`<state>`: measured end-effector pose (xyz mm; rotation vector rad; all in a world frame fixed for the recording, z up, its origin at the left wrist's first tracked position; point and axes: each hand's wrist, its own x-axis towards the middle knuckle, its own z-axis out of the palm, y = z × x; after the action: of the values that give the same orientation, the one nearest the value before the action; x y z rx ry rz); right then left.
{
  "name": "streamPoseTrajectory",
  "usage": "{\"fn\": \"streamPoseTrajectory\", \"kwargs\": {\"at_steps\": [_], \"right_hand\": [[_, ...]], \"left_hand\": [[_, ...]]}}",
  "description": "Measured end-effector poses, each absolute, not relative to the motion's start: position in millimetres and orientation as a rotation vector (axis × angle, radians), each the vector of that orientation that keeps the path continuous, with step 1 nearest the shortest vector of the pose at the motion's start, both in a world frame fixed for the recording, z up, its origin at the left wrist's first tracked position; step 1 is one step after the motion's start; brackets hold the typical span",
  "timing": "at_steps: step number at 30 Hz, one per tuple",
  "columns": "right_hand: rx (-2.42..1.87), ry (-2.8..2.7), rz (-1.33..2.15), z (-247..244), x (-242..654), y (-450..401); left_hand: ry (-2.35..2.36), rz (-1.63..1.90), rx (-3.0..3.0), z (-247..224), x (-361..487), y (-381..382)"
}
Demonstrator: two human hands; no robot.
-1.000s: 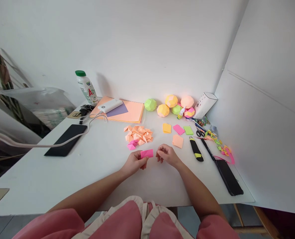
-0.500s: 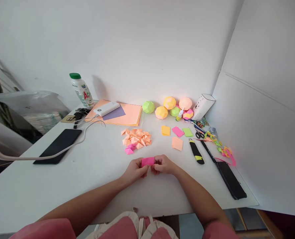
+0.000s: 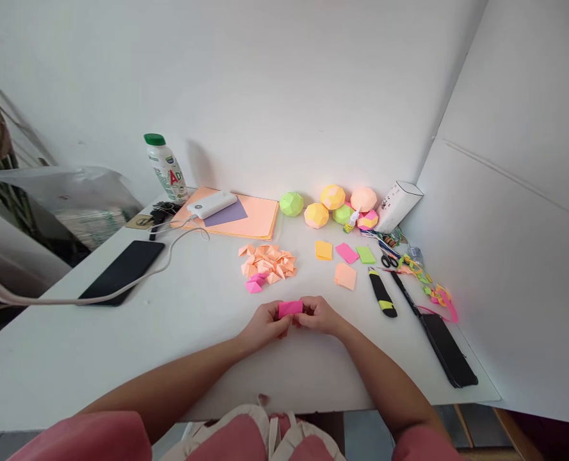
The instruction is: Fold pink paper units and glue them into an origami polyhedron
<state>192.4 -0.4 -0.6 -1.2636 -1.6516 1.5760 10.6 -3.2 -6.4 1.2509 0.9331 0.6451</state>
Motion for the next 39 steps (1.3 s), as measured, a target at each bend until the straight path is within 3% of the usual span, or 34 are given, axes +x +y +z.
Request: {"fn": "streamPoseTrajectory", "kwargs": {"at_steps": [13,22,39], "right_hand": [[-1.238,-1.461,1.541,11.4,208.6,9.9],[-1.326,-1.720,1.526,3.6,194.9,-1.7],[-1.276,-1.516,1.514,-5.5,197.2,4.4]], "left_hand": [[0.924,0.715,1.110,-2.1,9.0,-2.2],[0.846,0.834,1.103,-10.9,13.7,-0.8],[0.875,0.755,1.234,-10.9,11.8,-1.5]]}}
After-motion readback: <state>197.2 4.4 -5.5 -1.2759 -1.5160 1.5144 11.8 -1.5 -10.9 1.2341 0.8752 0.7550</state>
